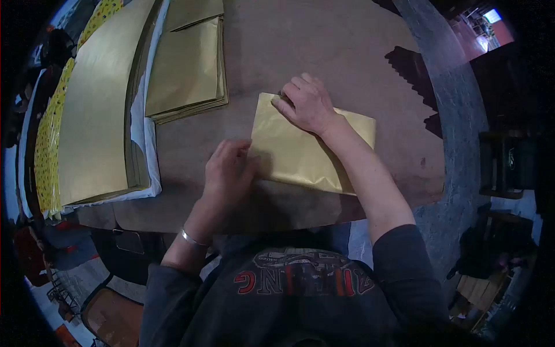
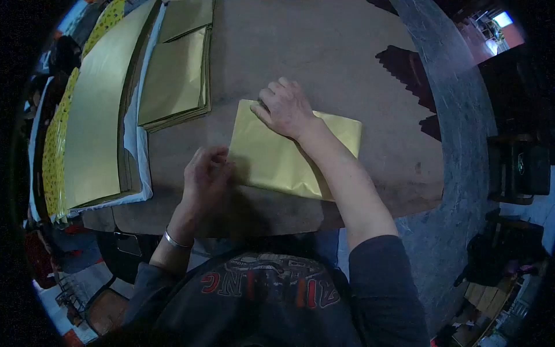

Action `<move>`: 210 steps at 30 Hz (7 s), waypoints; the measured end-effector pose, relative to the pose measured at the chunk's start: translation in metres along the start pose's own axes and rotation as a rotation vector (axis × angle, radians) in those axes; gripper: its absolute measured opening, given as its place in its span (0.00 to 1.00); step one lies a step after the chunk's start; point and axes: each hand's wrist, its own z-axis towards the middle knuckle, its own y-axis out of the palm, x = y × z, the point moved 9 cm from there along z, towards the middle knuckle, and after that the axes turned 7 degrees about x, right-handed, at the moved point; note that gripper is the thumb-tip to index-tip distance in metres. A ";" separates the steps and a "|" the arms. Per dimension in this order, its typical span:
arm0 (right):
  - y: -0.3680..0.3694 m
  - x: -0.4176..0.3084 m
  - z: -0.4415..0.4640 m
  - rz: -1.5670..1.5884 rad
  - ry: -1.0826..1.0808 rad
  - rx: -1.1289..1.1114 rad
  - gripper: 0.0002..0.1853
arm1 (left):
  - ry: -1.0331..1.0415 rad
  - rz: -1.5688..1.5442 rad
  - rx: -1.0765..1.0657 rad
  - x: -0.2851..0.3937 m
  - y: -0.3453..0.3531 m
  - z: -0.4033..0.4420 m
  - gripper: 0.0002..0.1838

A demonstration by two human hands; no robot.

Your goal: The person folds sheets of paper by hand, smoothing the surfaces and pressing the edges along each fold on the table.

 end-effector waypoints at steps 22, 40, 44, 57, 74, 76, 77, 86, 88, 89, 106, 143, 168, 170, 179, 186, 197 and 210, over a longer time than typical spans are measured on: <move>0.008 0.003 -0.006 -0.066 -0.075 0.021 0.14 | 0.901 -0.006 -0.570 0.128 0.213 0.014 0.40; 0.008 0.003 -0.007 -0.044 -0.093 0.044 0.13 | 0.985 0.320 -0.347 0.110 0.215 0.007 0.33; 0.003 0.001 -0.007 -0.029 -0.102 0.077 0.13 | 1.021 0.467 -0.326 0.101 0.183 -0.002 0.39; 0.002 -0.001 -0.006 0.005 -0.079 0.076 0.12 | 0.363 0.747 -0.199 -0.009 0.019 -0.005 0.36; -0.134 0.101 -0.139 -0.200 1.046 -0.281 0.25 | 0.580 0.348 -0.090 0.069 0.078 0.058 0.20; -0.134 0.097 -0.144 -0.173 1.020 -0.191 0.25 | 0.579 0.381 -0.113 0.069 0.089 0.063 0.21; -0.133 0.096 -0.146 -0.140 1.017 -0.183 0.23 | 0.569 0.377 -0.115 0.071 0.088 0.062 0.22; -0.134 0.070 -0.133 0.140 0.853 0.033 0.17 | 0.634 0.464 -0.095 0.090 0.070 0.088 0.35; -0.146 0.060 -0.130 0.334 0.828 0.136 0.15 | 0.649 0.477 -0.172 0.095 0.066 0.103 0.39; -0.154 0.055 -0.127 0.328 0.803 0.141 0.14 | 0.614 0.369 -0.278 0.096 0.066 0.112 0.38; -0.311 0.013 -0.001 0.108 0.057 0.384 0.09 | 0.855 -0.243 0.129 0.236 -0.123 0.030 0.07; -0.192 0.070 -0.285 0.449 1.355 0.312 0.25 | 0.771 0.667 -0.342 0.111 0.218 0.072 0.34; -0.187 0.081 -0.291 0.627 1.308 0.409 0.25 | 0.686 0.538 -0.213 0.105 0.175 0.025 0.27; -0.185 0.079 -0.290 0.730 1.309 0.480 0.27 | 0.689 0.478 -0.341 0.093 0.189 0.020 0.27; -0.200 0.140 -0.267 0.182 1.262 0.152 0.32 | 0.664 0.575 -0.216 0.096 0.201 0.054 0.26; -0.211 0.099 -0.287 0.415 1.329 0.183 0.20 | 0.675 0.605 -0.176 0.097 0.200 0.052 0.23; -0.208 0.083 -0.328 0.603 1.473 0.221 0.19 | 0.739 0.546 -0.205 0.104 0.209 0.032 0.23; -0.203 0.086 -0.334 0.662 1.501 0.178 0.20 | 0.916 0.232 -0.355 0.148 0.236 -0.037 0.21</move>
